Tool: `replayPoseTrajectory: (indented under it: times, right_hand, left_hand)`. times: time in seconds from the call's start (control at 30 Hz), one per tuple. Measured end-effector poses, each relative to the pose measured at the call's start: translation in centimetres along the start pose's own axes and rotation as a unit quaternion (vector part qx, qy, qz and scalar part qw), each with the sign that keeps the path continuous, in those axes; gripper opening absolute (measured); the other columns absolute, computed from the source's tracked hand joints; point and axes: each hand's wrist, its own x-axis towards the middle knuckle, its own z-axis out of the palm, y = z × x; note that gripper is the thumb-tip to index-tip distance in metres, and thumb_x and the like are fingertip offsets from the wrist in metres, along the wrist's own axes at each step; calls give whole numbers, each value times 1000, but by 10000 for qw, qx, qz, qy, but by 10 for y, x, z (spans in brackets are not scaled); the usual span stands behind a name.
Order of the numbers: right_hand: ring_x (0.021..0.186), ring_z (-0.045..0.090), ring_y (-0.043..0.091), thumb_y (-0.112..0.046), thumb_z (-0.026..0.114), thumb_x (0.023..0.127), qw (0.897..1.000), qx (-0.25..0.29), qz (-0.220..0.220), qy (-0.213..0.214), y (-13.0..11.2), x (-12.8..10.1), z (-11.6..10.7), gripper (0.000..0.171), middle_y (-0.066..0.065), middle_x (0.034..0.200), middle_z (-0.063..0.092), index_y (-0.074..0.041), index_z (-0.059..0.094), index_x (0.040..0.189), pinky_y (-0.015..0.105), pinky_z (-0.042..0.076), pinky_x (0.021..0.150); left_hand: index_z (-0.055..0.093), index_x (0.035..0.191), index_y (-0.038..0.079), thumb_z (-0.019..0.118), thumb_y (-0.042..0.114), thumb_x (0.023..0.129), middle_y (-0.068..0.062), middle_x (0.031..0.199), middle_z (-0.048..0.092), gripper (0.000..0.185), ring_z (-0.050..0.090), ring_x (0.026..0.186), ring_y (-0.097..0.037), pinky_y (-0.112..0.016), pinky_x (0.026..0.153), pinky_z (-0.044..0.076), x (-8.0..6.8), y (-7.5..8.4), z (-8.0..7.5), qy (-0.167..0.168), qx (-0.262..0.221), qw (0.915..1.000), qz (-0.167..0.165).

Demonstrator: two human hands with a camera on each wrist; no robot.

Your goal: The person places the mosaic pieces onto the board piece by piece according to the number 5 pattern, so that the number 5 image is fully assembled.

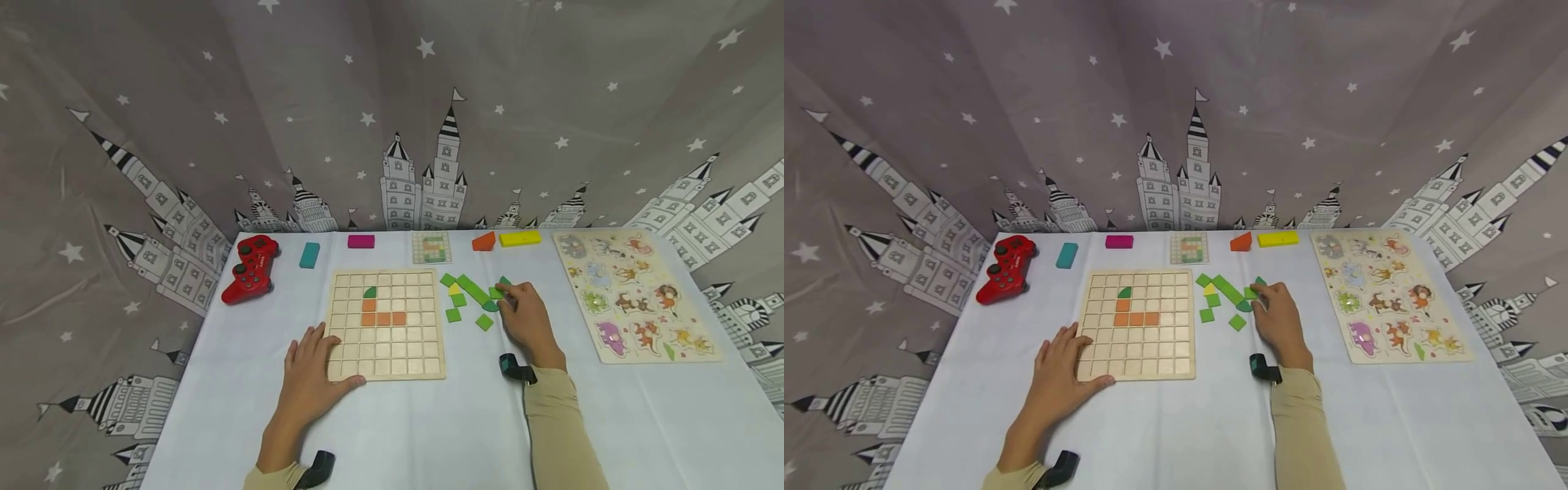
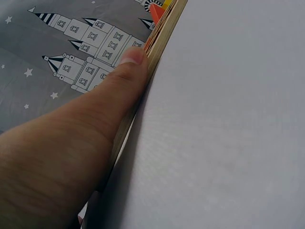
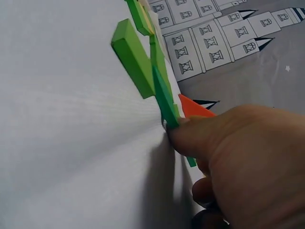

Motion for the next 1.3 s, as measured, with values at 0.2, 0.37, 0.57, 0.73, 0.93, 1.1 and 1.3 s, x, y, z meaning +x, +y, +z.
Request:
replayPoseTrajectory:
  times: [0.2, 0.37, 0.57, 0.73, 0.93, 1.1, 1.3]
  right_hand:
    - [95, 52, 30, -16, 65, 99, 9998, -166, -33, -113, -1, 3, -3, 37, 21, 119, 56, -5, 63, 134, 43, 44, 83]
    - [95, 52, 28, -20, 65, 100, 9990, -321, 35, -294, -2, 2, -3, 36, 18, 117, 56, -3, 63, 132, 41, 45, 84]
    - [92, 51, 28, -23, 65, 100, 9992, -291, 77, -263, -1, 0, -4, 36, 18, 112, 56, 0, 62, 129, 41, 44, 81]
    - [93, 51, 28, -28, 65, 100, 9998, -104, 113, -91, -11, 1, -6, 40, 17, 115, 57, -2, 63, 130, 40, 45, 81]
    - [92, 51, 26, -30, 68, 99, 9995, 1, -221, -210, -52, 6, 4, 38, 14, 113, 59, -5, 66, 127, 37, 45, 80]
    - [92, 56, 24, -31, 69, 97, 9896, 166, -1185, -795, -109, 11, 32, 35, 10, 112, 60, -8, 68, 125, 41, 50, 83]
    - [97, 58, 20, -34, 66, 100, 9756, 13, -1744, -1335, -147, 25, 71, 32, 5, 111, 61, -13, 69, 125, 39, 53, 90]
  left_hand:
    - [55, 134, 11, 80, 71, 70, -19, 163, 33, 91, 21, 155, -42, -67, 123, 10, 4, 0, 1, 44, -24, 10000, 43]
    - [55, 133, 11, 80, 71, 69, -20, 163, 33, 92, 22, 154, -43, -67, 123, 10, 3, -2, 0, 110, -34, 9999, 95]
    - [55, 134, 11, 80, 71, 69, -20, 163, 34, 92, 22, 154, -43, -67, 123, 10, 1, -1, 1, 67, -85, 9999, 82]
    - [54, 135, 11, 80, 71, 70, -20, 163, 33, 92, 22, 154, -42, -66, 123, 11, 0, -2, 2, 82, -16, 9999, 105]
    - [54, 135, 10, 79, 70, 71, -20, 164, 32, 92, 22, 155, -43, -66, 123, 10, 0, 0, -1, 26, -73, 9999, 89]
    - [53, 136, 10, 79, 69, 71, -20, 164, 32, 91, 21, 155, -42, -66, 124, 10, -1, 2, -4, -33, -57, 10000, 33]
    - [53, 137, 10, 80, 68, 72, -20, 164, 32, 91, 20, 156, -42, -66, 124, 11, -2, 0, -6, -46, -21, 9999, 90]
